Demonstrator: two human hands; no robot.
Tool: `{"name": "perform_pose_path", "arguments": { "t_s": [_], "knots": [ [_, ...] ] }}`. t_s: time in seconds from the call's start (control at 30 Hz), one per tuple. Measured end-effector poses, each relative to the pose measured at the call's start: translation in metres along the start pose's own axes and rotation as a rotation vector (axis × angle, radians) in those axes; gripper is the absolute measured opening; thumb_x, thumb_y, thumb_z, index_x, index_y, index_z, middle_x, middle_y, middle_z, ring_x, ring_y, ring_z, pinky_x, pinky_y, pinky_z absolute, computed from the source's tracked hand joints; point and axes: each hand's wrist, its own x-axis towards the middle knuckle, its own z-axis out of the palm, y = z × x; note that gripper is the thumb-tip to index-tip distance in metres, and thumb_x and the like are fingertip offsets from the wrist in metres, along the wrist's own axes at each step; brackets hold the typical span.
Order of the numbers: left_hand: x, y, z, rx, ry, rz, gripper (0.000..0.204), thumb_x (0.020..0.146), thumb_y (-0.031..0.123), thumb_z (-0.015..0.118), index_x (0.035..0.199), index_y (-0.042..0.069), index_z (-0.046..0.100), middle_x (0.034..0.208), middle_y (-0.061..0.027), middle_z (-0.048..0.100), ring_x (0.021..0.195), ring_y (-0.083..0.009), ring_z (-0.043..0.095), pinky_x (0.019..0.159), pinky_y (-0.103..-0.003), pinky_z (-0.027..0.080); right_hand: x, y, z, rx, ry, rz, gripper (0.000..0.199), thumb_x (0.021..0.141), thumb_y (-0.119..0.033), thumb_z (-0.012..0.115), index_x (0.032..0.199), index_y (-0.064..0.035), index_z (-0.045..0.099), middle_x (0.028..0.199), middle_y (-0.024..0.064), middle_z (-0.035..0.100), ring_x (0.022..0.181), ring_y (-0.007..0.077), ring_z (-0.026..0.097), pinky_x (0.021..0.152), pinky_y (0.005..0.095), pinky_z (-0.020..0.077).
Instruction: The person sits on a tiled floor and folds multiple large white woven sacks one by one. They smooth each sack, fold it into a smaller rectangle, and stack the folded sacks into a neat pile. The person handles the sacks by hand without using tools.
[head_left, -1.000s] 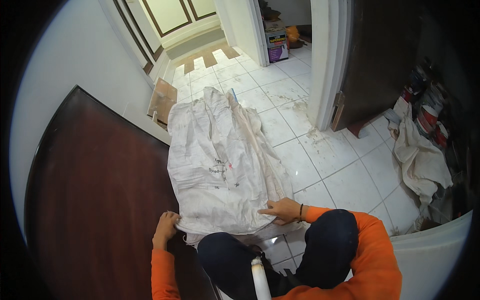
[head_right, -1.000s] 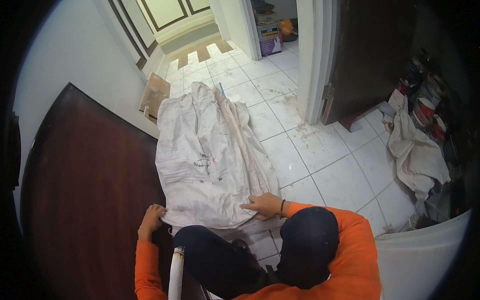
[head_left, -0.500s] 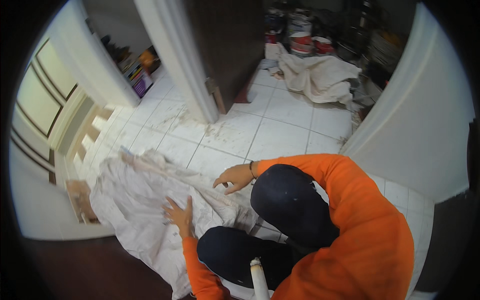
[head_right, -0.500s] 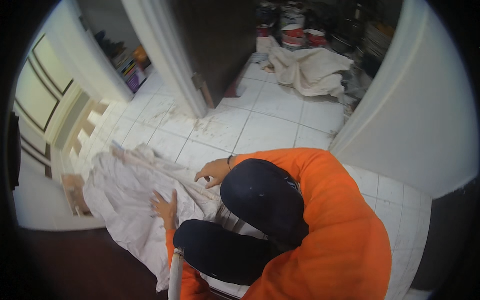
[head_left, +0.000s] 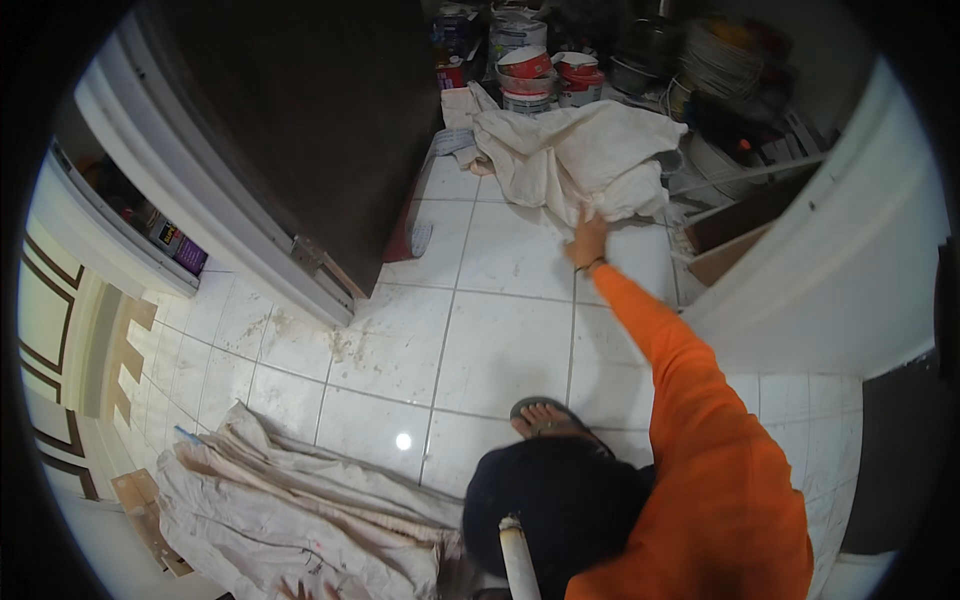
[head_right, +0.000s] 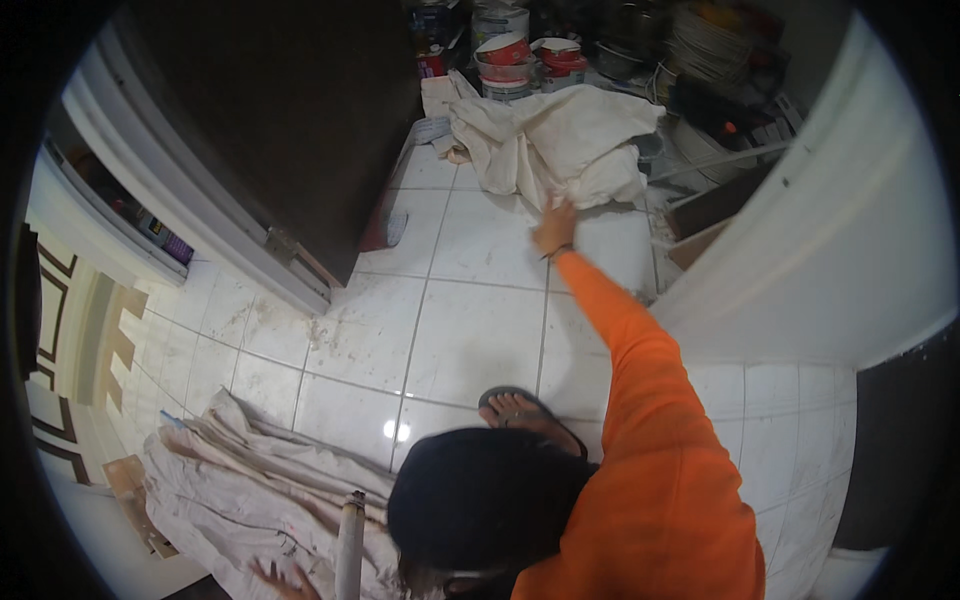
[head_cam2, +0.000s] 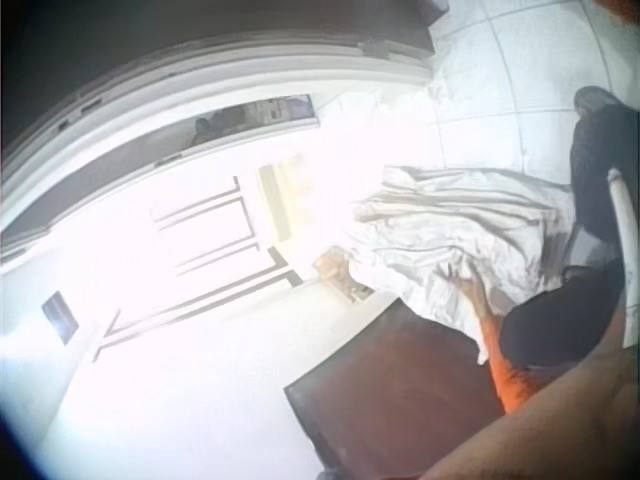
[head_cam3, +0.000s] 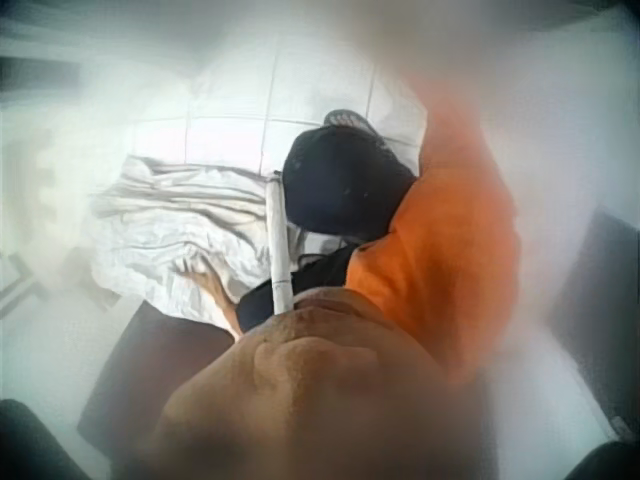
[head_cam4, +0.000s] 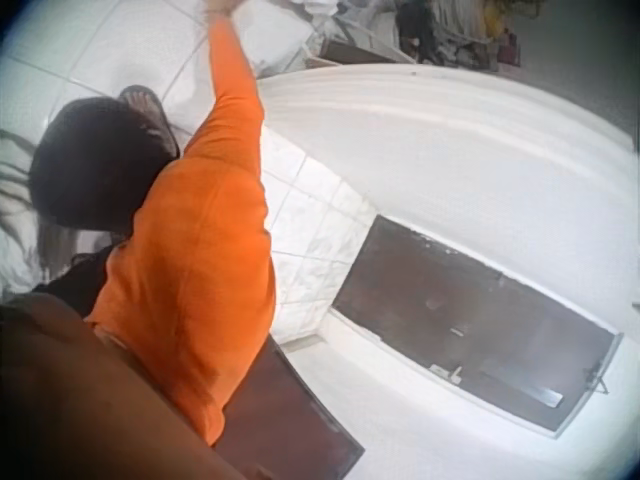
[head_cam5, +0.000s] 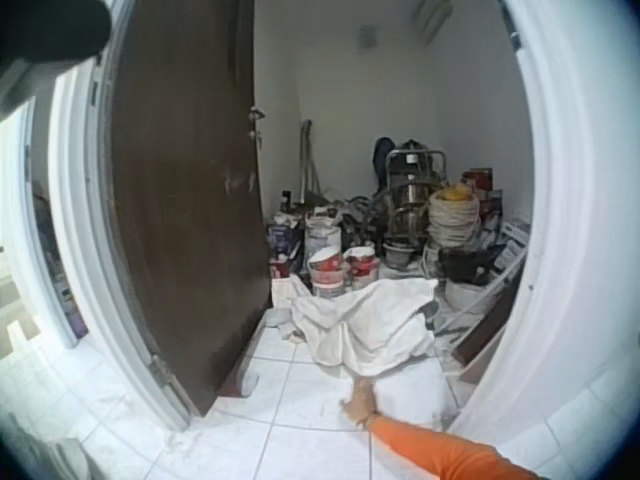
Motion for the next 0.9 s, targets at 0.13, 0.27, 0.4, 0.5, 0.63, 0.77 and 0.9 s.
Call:
{"name": "perform_pose_path", "arguments": {
  "t_s": [0.13,0.27,0.4,0.5,0.63,0.77,0.9],
  "knots": [
    [-0.013,0.009,-0.104,0.527,-0.030,0.287,0.087,0.092,0.034,0.069,0.151,-0.001,0.016,0.144,-0.0268,0.040,0.129,-0.0397,0.045,0.107,-0.052,0.040,0.137,0.106,-0.046,-0.694,0.265,-0.138,0.081,0.090,-0.009,0.054,0.157,-0.0310,0.015,0.162,0.0183,0.013,0.147,0.0392,0.022,0.114,0.0584,0.0255],
    [-0.014,0.083,-0.108,0.363,0.169,-0.177,0.076,0.094,0.030,0.067,0.148,-0.003,0.026,0.143,-0.0261,0.042,0.125,-0.0378,0.049,0.103,-0.051,0.044,0.180,0.096,-0.059,-0.751,-0.150,-0.091,0.053,0.086,-0.017,0.061,0.138,-0.0218,0.053,0.148,0.0152,0.045,0.139,0.0352,0.037,0.111,0.0626,0.0242],
    [0.037,0.033,-0.112,0.496,0.129,0.084,0.072,0.095,0.028,0.065,0.147,-0.004,0.028,0.140,-0.0258,0.046,0.119,-0.0359,0.054,0.097,-0.047,0.048,0.150,0.066,0.010,0.137,-0.068,-0.400,0.040,0.074,-0.011,0.063,0.113,-0.0101,0.068,0.099,0.0116,0.069,0.097,0.0316,0.062,0.093,0.0471,0.0427],
    [0.097,0.111,-0.049,0.334,-0.094,-0.040,0.057,0.095,0.021,0.064,0.142,-0.002,0.040,0.136,-0.0244,0.051,0.113,-0.0337,0.058,0.091,-0.040,0.051,0.043,-0.021,0.040,0.528,-0.047,-0.436,0.038,0.071,-0.002,0.060,0.108,-0.0044,0.070,0.100,0.0165,0.069,0.092,0.0343,0.063,0.088,0.0444,0.0466],
    [0.150,0.145,0.059,0.288,-0.493,0.297,0.029,0.085,-0.001,0.061,0.113,-0.003,0.064,0.106,-0.0175,0.068,0.093,-0.0319,0.067,0.082,-0.038,0.052,-0.103,-0.141,-0.038,1.000,-0.610,-0.645,0.061,0.078,-0.003,0.063,0.137,-0.0151,0.056,0.116,0.0206,0.066,0.094,0.0331,0.068,0.091,0.0390,0.0527],
    [0.138,0.261,0.181,0.187,-1.042,0.369,0.075,0.077,0.015,0.080,0.140,0.001,0.042,0.124,-0.0220,0.058,0.104,-0.0365,0.065,0.087,-0.040,0.052,-0.134,-0.185,-0.107,1.259,-0.588,-0.539,0.062,0.084,-0.007,0.063,0.143,-0.0156,0.048,0.117,0.0195,0.066,0.084,0.0331,0.069,0.078,0.0393,0.0558],
    [0.103,0.314,0.250,0.107,-0.717,0.838,0.111,0.072,0.024,0.086,0.152,-0.001,0.013,0.142,-0.0262,0.042,0.112,-0.0416,0.060,0.091,-0.040,0.051,-0.106,-0.212,-0.141,1.340,-0.653,-0.535,0.064,0.087,-0.008,0.063,0.147,-0.0124,0.042,0.095,0.0173,0.069,0.071,0.0276,0.068,0.069,0.0380,0.0544]
  ]
}}
